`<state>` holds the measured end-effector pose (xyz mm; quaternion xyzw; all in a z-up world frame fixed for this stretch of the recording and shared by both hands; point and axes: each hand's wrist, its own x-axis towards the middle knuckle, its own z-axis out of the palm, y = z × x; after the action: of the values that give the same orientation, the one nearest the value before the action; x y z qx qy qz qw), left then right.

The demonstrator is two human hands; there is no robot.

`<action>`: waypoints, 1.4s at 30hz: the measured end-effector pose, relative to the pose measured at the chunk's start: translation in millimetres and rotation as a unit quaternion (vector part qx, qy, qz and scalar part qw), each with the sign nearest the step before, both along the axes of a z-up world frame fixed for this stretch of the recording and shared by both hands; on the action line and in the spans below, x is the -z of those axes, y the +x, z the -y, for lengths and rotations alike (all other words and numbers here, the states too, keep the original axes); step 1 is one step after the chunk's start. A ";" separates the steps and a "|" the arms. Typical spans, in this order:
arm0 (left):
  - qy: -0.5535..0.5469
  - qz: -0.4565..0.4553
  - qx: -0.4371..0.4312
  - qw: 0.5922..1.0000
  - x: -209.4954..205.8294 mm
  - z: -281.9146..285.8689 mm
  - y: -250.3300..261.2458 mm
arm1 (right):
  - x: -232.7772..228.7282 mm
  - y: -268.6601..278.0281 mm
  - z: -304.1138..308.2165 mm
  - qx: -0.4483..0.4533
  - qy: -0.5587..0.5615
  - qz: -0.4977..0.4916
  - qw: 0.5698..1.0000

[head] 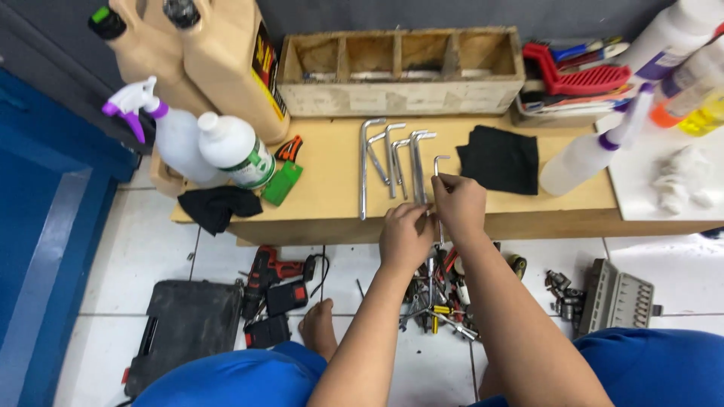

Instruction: The person sorts a pile of hex keys on the floor, arranging them by size on a wooden shelf. They then spray a cleaning solution onto the keys and wipe each one with a black cloth before placing them into a wooden organizer.

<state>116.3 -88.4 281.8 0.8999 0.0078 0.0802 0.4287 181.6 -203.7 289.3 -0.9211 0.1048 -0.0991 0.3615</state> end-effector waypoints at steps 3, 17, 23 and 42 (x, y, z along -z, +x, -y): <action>0.028 -0.003 0.000 1.000 6.7 -0.9 -0.8 | 22.5 34.2 8.9 0.006 -0.031 -0.066 0.997; -0.021 -0.008 0.020 1.000 8.2 -3.4 0.9 | 18.7 58.9 -18.3 -0.007 0.006 -0.073 0.997; -0.081 0.012 0.016 0.997 25.4 -5.2 -3.6 | 26.5 50.2 -15.8 0.000 0.032 -0.025 0.999; -0.002 -0.338 -0.132 0.932 203.7 -75.8 -111.0 | 145.2 -129.0 -52.9 -0.075 0.239 0.063 0.966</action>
<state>5.3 -12.6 78.1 0.8635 0.2713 -0.1731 0.3884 52.6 -150.8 144.2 -0.8053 0.0330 -0.1011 0.5833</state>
